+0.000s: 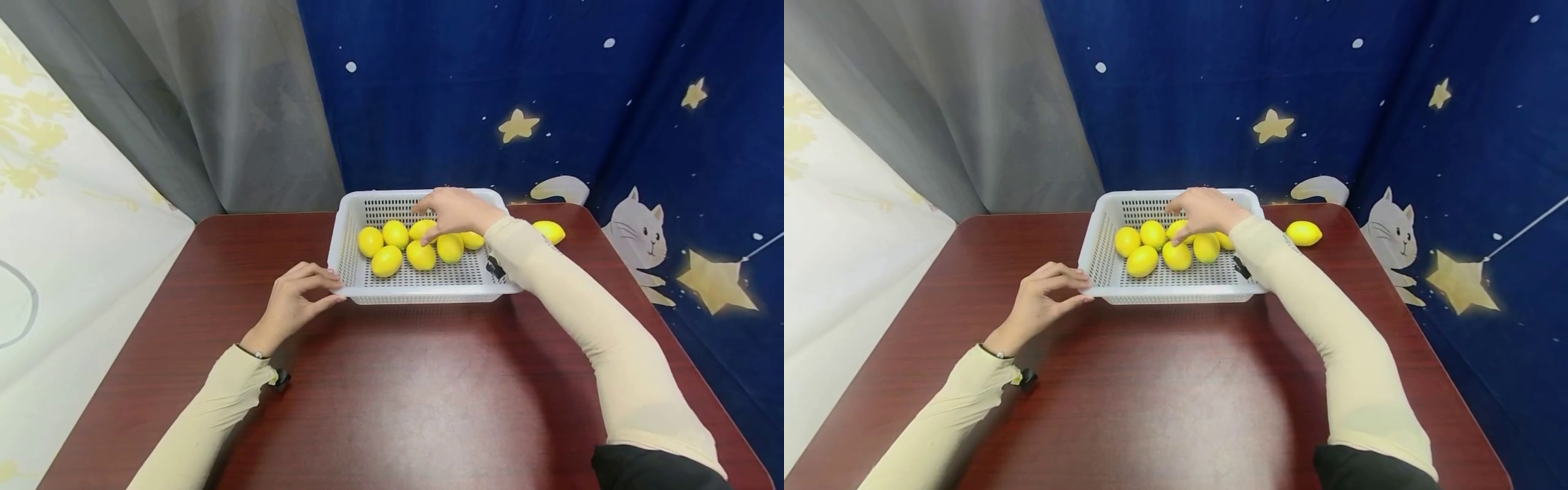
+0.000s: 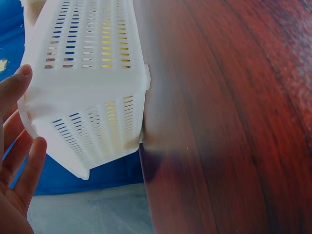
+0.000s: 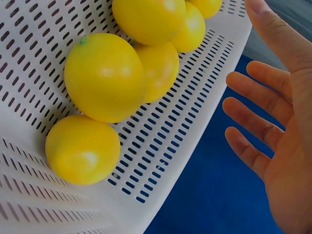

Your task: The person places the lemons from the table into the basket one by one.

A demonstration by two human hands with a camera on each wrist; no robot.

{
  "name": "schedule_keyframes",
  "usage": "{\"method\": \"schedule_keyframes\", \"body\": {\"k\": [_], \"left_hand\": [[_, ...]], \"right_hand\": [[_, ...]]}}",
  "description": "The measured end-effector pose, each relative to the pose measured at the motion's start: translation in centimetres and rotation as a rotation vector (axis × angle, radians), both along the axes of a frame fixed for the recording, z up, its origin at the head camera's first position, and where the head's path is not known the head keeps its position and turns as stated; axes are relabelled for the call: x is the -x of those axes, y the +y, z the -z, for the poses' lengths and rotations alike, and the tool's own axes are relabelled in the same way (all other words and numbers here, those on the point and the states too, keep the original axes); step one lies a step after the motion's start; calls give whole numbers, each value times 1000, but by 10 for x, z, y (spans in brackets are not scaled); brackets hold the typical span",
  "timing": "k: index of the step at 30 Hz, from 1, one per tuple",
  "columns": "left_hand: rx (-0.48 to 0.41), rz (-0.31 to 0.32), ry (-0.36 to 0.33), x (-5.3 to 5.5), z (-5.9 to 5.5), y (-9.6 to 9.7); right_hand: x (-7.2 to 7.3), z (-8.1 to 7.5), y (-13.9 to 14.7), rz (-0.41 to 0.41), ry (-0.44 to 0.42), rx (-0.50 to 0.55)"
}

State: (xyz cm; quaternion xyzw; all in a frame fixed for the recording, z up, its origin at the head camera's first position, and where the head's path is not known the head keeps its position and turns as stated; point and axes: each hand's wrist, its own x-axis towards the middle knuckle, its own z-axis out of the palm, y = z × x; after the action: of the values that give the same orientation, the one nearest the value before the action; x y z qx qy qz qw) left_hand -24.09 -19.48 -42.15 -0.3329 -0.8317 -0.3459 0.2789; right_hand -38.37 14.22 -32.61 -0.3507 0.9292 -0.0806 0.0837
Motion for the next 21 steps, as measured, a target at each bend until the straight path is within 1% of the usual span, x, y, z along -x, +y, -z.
{"method": "schedule_keyframes", "body": {"k": [6, 12, 16, 21], "left_hand": [[-1, -2, -6, 0, 1, 0], [-1, 1, -8, 0, 1, 0], [1, 1, -3, 1, 0, 0], [-3, 3, 1, 2, 1, 0]], "right_hand": [[-4, -6, 8, 33, 6, 18], [-8, -17, 27, 111, 10, 33], [-11, -23, 44, 172, 27, 68], [-12, -25, 64, 229, 47, 87]]}}
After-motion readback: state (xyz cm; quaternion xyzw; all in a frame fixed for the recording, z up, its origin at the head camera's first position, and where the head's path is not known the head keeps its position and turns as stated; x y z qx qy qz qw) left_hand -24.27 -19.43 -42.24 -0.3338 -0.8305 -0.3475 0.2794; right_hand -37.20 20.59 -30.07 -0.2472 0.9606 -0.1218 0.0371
